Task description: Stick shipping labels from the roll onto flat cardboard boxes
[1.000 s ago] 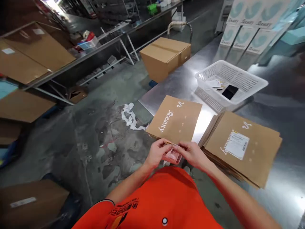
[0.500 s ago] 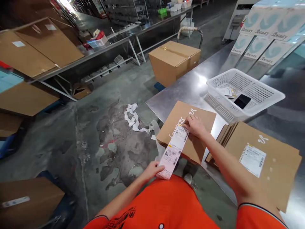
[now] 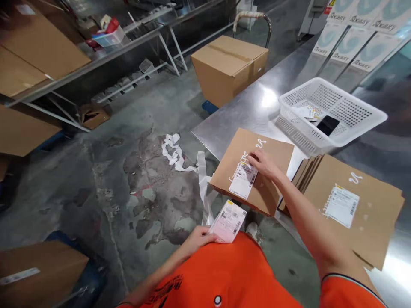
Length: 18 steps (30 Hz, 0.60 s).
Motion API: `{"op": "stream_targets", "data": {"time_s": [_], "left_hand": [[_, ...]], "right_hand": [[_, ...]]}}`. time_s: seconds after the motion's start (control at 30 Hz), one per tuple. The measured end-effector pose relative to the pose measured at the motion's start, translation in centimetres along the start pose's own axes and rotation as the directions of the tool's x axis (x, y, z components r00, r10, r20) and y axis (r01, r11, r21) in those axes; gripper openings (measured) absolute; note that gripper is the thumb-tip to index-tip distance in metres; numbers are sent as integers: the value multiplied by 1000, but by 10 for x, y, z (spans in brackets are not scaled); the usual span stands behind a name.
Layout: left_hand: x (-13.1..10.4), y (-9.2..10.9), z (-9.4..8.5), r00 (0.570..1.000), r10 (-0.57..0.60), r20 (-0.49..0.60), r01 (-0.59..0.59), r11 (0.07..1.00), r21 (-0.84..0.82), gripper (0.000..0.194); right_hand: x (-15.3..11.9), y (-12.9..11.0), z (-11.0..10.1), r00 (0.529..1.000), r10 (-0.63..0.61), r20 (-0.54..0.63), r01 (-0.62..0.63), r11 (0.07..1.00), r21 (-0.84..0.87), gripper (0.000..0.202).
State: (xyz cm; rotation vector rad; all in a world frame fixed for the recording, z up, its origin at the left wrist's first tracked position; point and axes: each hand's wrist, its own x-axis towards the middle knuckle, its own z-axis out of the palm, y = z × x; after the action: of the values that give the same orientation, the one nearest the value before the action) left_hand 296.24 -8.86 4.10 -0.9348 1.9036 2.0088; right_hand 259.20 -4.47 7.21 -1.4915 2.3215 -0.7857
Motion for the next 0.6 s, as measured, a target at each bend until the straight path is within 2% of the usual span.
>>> {"op": "stream_targets", "data": {"time_s": [0.07,0.13,0.2,0.27,0.33,0.37,0.47,0.53,0.6], "left_hand": [[-11,-1,0,994,83,-68,-85,996,-27,30],[-18,-1,-4,967,127,-222,-144,987,-64,28],[-15,2,-10,902,85,-423,-172,970,-173,26],[-3,10,-17,815,4,-579,-248,906,-343,28],[17,23,-23,758,-33,-651,-365,806,-466,33],[29,32,-25,748,-29,-663,-414,761,-499,35],[65,57,-28,785,39,-619,-471,686,-554,40],[84,67,-28,824,74,-562,-456,675,-580,41],[97,71,-29,855,89,-511,-425,684,-593,42]], "right_hand": [[-13,-8,4,997,-7,-80,6,1000,-13,30],[-33,-19,13,985,-42,-169,32,998,-63,32],[-53,-27,21,975,-81,-208,55,990,-128,34],[-63,-29,25,970,-55,-238,4,977,-213,36],[-63,-27,23,964,30,-266,-114,945,-307,37],[-60,-26,20,966,71,-248,-158,923,-352,37],[-50,-26,10,990,123,-71,-142,855,-498,34],[-48,-31,5,989,139,46,-87,813,-576,30],[-49,-36,4,981,161,109,-60,783,-619,28]]}}
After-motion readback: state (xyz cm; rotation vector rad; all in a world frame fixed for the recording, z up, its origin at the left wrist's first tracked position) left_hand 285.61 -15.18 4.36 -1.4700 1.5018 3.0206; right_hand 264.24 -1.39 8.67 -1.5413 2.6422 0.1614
